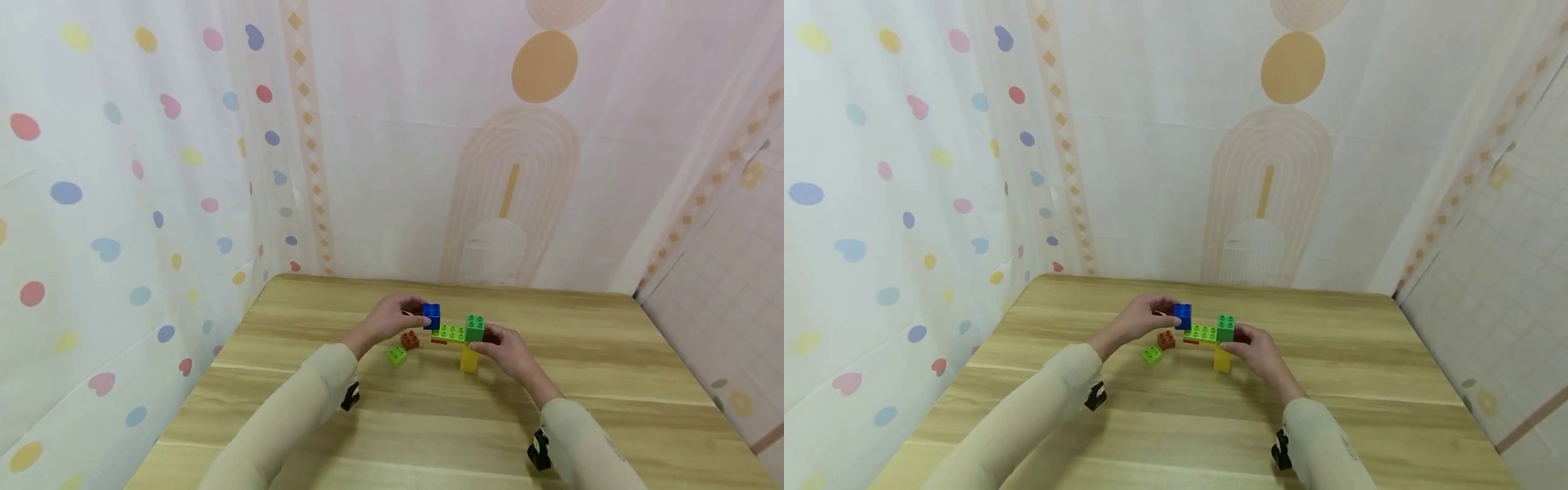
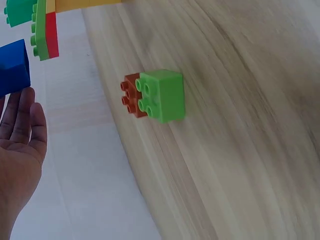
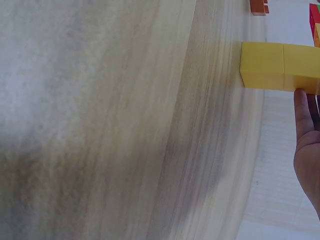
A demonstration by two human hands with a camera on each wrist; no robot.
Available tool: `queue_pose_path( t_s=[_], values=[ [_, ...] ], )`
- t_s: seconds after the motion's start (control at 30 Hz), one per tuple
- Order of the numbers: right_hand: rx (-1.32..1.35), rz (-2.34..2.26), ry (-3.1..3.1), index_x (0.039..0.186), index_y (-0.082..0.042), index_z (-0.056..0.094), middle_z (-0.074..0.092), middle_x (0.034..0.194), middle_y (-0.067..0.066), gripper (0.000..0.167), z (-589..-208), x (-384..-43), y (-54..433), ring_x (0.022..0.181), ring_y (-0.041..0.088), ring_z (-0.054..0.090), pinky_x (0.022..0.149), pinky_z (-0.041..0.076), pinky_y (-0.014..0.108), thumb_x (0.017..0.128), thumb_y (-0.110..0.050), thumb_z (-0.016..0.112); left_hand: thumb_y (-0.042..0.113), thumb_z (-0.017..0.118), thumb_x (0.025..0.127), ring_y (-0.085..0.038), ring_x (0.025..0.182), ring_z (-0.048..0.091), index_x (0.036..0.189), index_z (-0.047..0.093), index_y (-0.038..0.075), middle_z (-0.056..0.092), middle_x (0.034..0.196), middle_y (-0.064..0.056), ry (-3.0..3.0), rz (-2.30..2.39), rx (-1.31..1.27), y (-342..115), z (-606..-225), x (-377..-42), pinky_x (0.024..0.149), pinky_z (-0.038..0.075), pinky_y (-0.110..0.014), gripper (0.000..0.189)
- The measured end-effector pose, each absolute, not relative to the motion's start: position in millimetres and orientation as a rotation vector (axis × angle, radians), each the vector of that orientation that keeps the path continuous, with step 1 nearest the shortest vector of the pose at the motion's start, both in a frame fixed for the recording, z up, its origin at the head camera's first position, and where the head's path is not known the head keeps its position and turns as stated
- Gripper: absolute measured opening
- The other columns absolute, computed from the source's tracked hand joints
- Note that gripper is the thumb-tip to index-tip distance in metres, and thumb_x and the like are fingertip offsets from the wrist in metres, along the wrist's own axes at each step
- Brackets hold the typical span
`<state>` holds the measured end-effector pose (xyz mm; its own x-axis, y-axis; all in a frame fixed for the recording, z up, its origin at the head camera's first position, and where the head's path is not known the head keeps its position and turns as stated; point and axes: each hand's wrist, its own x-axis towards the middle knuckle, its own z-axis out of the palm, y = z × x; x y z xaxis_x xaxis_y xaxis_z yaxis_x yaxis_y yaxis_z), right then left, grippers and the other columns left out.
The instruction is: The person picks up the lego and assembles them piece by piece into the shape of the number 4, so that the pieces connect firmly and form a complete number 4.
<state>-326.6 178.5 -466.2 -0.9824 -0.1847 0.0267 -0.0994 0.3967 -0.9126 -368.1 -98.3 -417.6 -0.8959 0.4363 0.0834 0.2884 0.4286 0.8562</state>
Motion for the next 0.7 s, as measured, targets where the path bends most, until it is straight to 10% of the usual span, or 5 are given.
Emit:
queue_pose_path(
  t_s=[0.7],
  values=[
    [-0.254, -1.67, 2.557, 0.132, -0.005, 0.062, 0.068, 0.114, 0.006, 0.047, -467, -327, 178, 0.1, 0.02, 0.062, 0.09, 0.052, 0.038, 0.092, -0.026, 0.073, 0.024, 0.074, 0.091, -0.015, 0.096, 0.061, 0.121, 0.068, 0.015, 0.067, 0.103, 0.003, 2.526, 1.361, 0.717, -83, -414, -368, 0.089, 0.051, -0.036, 0.032]
  ],
)
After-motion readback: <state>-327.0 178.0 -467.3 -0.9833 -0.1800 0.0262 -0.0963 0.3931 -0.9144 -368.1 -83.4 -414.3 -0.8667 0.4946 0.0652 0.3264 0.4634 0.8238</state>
